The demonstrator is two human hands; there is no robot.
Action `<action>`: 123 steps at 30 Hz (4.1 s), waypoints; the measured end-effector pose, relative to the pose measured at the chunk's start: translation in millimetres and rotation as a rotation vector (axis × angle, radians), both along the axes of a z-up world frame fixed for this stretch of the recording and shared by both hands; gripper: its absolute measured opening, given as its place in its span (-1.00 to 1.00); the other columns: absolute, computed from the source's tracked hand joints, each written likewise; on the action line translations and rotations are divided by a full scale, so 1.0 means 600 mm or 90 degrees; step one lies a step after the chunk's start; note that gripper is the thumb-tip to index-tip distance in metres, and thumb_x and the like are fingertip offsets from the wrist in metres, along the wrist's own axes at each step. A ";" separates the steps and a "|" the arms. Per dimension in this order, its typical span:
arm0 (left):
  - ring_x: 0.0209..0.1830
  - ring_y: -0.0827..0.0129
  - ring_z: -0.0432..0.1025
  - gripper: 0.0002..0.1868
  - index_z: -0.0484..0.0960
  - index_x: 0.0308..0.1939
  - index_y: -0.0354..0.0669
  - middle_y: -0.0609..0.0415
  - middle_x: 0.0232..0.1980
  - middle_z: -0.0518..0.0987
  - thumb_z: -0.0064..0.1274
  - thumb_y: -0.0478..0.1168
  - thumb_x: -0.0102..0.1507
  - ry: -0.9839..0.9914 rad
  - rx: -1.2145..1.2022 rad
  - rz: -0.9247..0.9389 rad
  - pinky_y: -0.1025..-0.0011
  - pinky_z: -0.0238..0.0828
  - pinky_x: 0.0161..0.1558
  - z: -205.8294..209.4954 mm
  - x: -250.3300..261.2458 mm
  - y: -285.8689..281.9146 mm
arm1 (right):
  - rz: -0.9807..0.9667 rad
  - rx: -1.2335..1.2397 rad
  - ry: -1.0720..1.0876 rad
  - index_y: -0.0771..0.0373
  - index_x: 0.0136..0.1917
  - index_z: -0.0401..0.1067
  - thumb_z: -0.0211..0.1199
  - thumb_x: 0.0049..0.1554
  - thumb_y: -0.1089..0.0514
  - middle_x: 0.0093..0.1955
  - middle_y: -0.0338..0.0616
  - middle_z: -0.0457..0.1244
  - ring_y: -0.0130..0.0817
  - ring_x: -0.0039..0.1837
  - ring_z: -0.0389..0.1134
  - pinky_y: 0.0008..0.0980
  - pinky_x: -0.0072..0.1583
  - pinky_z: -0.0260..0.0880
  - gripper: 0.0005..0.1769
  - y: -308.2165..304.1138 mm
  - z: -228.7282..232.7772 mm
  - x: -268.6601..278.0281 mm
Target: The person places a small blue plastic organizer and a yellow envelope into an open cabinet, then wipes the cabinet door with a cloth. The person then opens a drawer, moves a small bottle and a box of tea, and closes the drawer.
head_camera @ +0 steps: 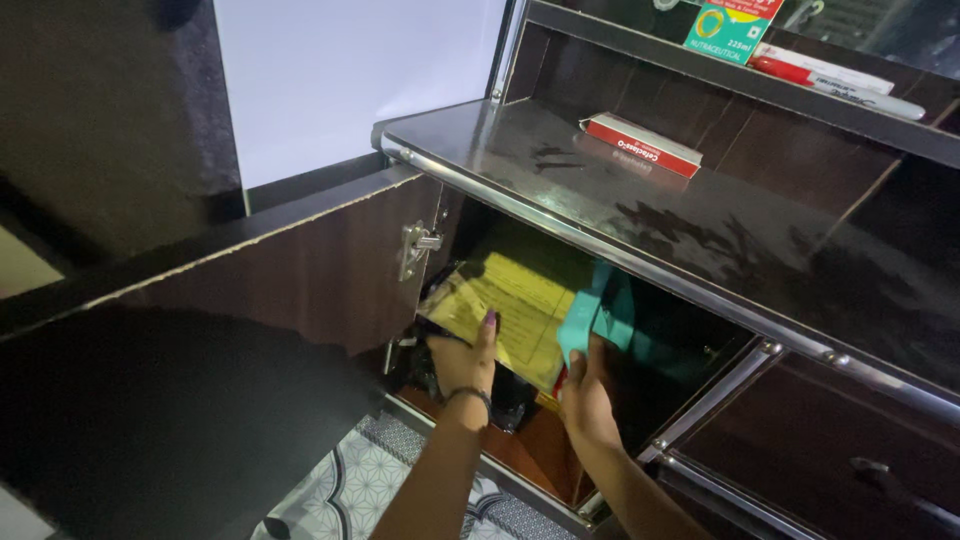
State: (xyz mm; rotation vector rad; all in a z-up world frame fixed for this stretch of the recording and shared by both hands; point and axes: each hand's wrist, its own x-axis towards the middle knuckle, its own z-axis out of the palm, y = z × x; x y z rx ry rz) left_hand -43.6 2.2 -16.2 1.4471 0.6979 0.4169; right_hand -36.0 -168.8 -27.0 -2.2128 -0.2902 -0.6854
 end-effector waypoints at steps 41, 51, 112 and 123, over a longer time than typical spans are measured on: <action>0.50 0.06 0.13 -0.29 0.33 0.32 -0.20 -0.03 0.50 0.26 0.12 0.16 0.25 0.032 0.605 -0.141 0.08 0.30 0.30 0.182 -0.239 -0.075 | 0.033 -0.723 -0.569 0.18 0.40 0.34 0.30 -0.01 0.12 0.55 -0.01 0.10 -0.10 0.58 0.10 0.00 0.46 0.13 -0.31 -0.120 0.460 -0.324; 0.63 0.10 -0.22 -0.05 0.04 0.55 -0.06 0.07 0.64 -0.06 0.20 0.12 0.22 0.119 0.804 -0.282 -0.02 -0.08 0.46 0.085 -0.155 -0.106 | -0.078 -0.575 -0.580 0.24 0.15 0.50 0.35 0.07 0.04 0.18 -0.06 0.41 -0.19 0.16 0.49 -0.27 0.12 0.51 -0.59 -0.113 0.438 -0.290; 0.65 -0.11 -0.21 0.35 -0.35 0.60 -0.18 -0.23 0.65 -0.30 0.33 -0.14 -0.01 -0.056 -0.073 -0.085 0.07 -0.09 0.57 -0.105 -0.034 -0.003 | -0.070 -0.588 -0.665 0.26 0.08 0.57 0.29 0.01 0.23 0.12 -0.15 0.44 -0.33 0.01 0.50 -0.38 0.05 0.49 -0.66 -0.086 0.454 -0.317; 0.68 0.06 -0.20 0.28 -0.28 0.60 -0.14 -0.10 0.69 -0.26 0.39 -0.31 0.05 0.040 -0.129 0.008 0.13 -0.24 0.61 -0.044 -0.064 -0.026 | -0.088 -0.590 -0.658 0.24 0.04 0.58 0.28 -0.01 0.23 0.07 -0.15 0.46 -0.36 -0.05 0.49 -0.40 -0.01 0.47 -0.69 -0.083 0.448 -0.310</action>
